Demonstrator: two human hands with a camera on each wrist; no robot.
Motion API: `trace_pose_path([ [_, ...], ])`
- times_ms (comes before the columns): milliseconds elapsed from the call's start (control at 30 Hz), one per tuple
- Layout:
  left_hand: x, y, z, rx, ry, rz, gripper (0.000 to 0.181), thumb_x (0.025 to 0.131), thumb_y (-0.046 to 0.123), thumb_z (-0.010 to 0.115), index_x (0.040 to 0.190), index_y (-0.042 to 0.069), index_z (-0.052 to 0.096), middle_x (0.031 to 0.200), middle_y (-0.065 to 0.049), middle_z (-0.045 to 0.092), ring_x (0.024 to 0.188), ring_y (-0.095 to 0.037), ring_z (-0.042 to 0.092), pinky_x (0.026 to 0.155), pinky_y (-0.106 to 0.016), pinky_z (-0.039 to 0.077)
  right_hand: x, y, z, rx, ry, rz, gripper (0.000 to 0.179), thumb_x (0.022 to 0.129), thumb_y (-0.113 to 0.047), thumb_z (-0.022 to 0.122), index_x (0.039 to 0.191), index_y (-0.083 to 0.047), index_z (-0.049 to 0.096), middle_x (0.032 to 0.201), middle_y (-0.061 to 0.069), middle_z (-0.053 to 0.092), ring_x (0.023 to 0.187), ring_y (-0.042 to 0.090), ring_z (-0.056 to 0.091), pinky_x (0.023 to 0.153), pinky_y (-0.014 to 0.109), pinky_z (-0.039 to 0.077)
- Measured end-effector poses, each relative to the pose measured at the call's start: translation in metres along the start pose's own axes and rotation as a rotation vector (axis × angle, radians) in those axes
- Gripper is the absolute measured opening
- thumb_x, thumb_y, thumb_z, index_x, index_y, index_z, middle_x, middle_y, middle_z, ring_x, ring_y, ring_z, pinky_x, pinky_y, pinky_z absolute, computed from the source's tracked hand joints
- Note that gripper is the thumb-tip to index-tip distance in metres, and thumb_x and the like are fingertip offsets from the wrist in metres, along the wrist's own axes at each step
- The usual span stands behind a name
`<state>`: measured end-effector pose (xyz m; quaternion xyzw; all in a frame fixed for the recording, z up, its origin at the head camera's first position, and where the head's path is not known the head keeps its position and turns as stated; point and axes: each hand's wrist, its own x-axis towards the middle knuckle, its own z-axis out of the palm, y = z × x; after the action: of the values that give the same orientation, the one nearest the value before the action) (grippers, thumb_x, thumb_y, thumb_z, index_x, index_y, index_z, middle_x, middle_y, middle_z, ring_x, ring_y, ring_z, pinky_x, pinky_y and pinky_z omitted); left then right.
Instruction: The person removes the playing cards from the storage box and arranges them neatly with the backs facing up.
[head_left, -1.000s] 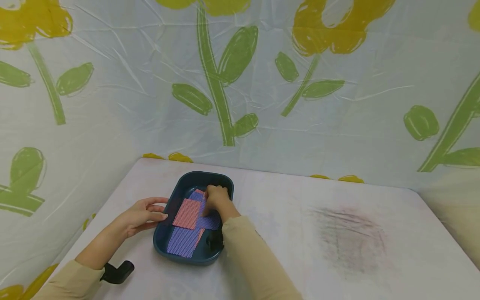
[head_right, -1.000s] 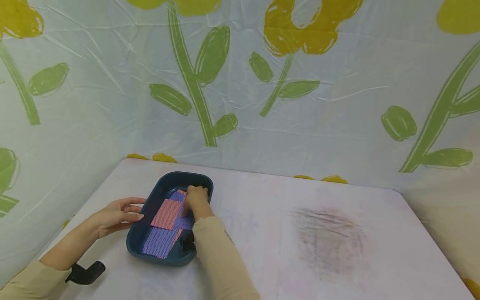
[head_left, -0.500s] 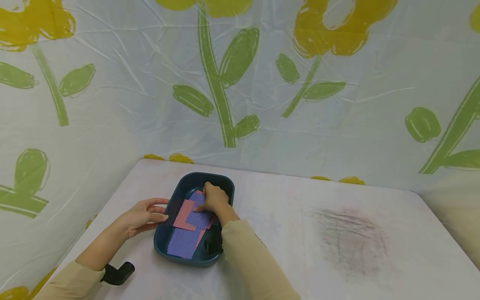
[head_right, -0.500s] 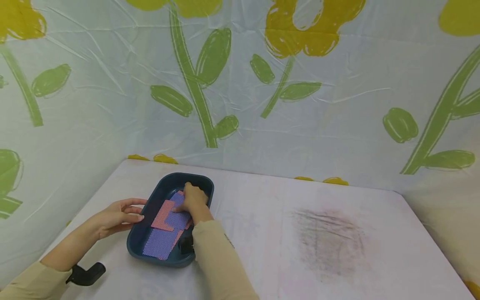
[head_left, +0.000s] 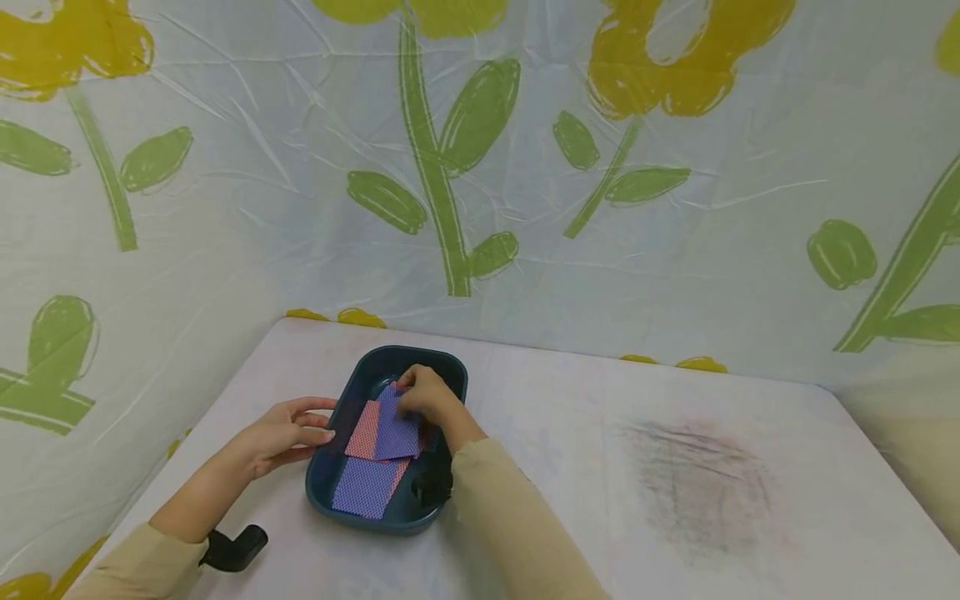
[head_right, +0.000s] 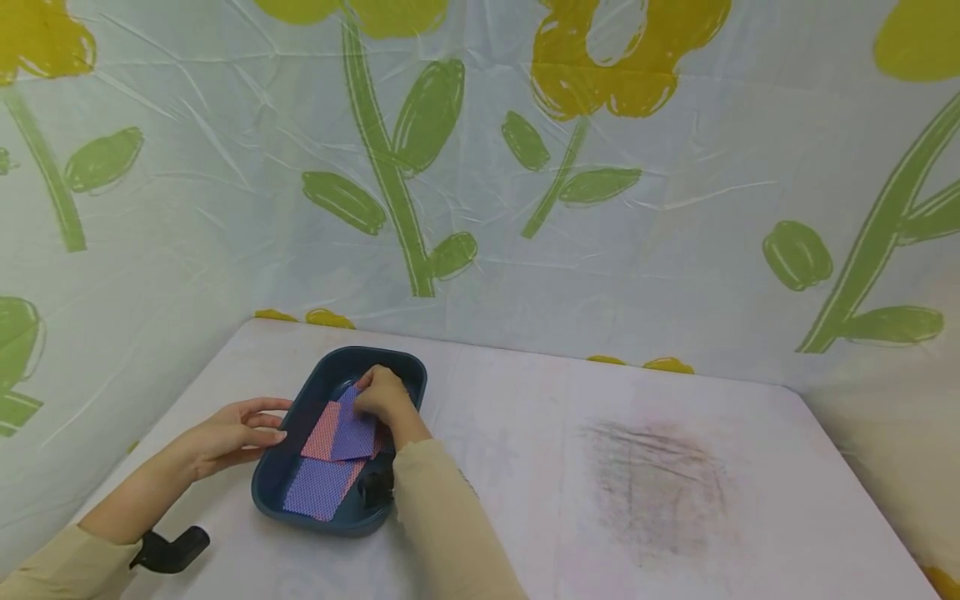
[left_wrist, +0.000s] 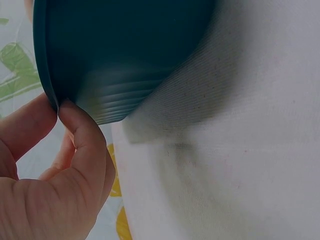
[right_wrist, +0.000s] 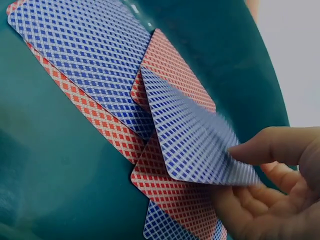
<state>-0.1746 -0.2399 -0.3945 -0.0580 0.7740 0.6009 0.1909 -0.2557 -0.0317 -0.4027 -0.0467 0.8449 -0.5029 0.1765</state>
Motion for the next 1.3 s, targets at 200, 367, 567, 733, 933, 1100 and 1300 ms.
trace_pose_path([
  [200,0.000,-0.001,-0.001,0.002,-0.003,0.000,0.060,0.085,0.002,0.064,0.137,-0.005,0.034,0.114,-0.020,0.049,0.091,-0.022,0.055,0.083,-0.036,0.050,0.000,0.000,-0.005,0.257,-0.031,0.131,0.039,0.071,0.017,0.066,0.106,0.001,0.061,0.092,0.012,0.058,0.073,0.021,0.059,0.062,0.030,0.051],
  [367,0.000,-0.001,-0.001,0.005,-0.012,0.008,0.060,0.085,0.003,0.064,0.137,-0.005,0.034,0.114,-0.020,0.050,0.091,-0.021,0.056,0.084,-0.037,0.050,0.001,0.000,-0.007,0.405,-0.032,0.150,0.035,0.073,0.014,0.068,0.106,0.004,0.064,0.094,0.014,0.063,0.079,0.022,0.063,0.073,0.034,0.054],
  [567,-0.001,-0.001,-0.002,-0.005,-0.024,0.015,0.060,0.085,0.002,0.064,0.137,-0.006,0.034,0.111,-0.018,0.051,0.090,-0.021,0.056,0.083,-0.035,0.050,-0.002,-0.002,-0.008,0.456,-0.019,0.153,0.030,0.074,0.009,0.071,0.103,0.004,0.067,0.090,0.012,0.066,0.076,0.019,0.064,0.074,0.034,0.053],
  [733,-0.002,-0.001,-0.001,-0.001,-0.020,0.013,0.060,0.085,0.003,0.064,0.137,-0.006,0.034,0.110,-0.017,0.051,0.091,-0.021,0.056,0.084,-0.036,0.050,-0.006,-0.006,-0.014,0.493,-0.026,0.180,0.028,0.074,0.007,0.072,0.101,0.002,0.067,0.086,0.008,0.065,0.071,0.016,0.062,0.072,0.033,0.053],
  [933,0.000,-0.001,-0.002,-0.014,-0.034,0.017,0.060,0.086,0.003,0.063,0.138,-0.006,0.033,0.112,-0.018,0.051,0.091,-0.021,0.057,0.083,-0.035,0.050,-0.011,-0.011,-0.024,0.540,-0.040,0.181,0.030,0.076,0.008,0.069,0.105,0.001,0.065,0.084,0.006,0.062,0.069,0.015,0.061,0.064,0.028,0.052],
  [1100,0.002,-0.004,-0.005,-0.028,-0.043,0.024,0.061,0.086,0.002,0.062,0.138,-0.006,0.031,0.114,-0.020,0.050,0.091,-0.021,0.058,0.081,-0.034,0.051,-0.017,-0.013,-0.029,0.567,-0.063,0.170,0.028,0.077,0.009,0.067,0.104,0.001,0.063,0.084,0.005,0.060,0.069,0.015,0.060,0.063,0.026,0.051],
  [1300,0.003,-0.007,-0.004,-0.059,-0.065,0.040,0.062,0.087,0.003,0.062,0.139,-0.007,0.030,0.114,-0.019,0.051,0.091,-0.020,0.058,0.080,-0.031,0.051,-0.022,-0.013,-0.038,0.646,-0.068,0.154,0.023,0.077,0.012,0.065,0.093,-0.003,0.060,0.082,0.007,0.059,0.068,0.015,0.060,0.059,0.026,0.050],
])
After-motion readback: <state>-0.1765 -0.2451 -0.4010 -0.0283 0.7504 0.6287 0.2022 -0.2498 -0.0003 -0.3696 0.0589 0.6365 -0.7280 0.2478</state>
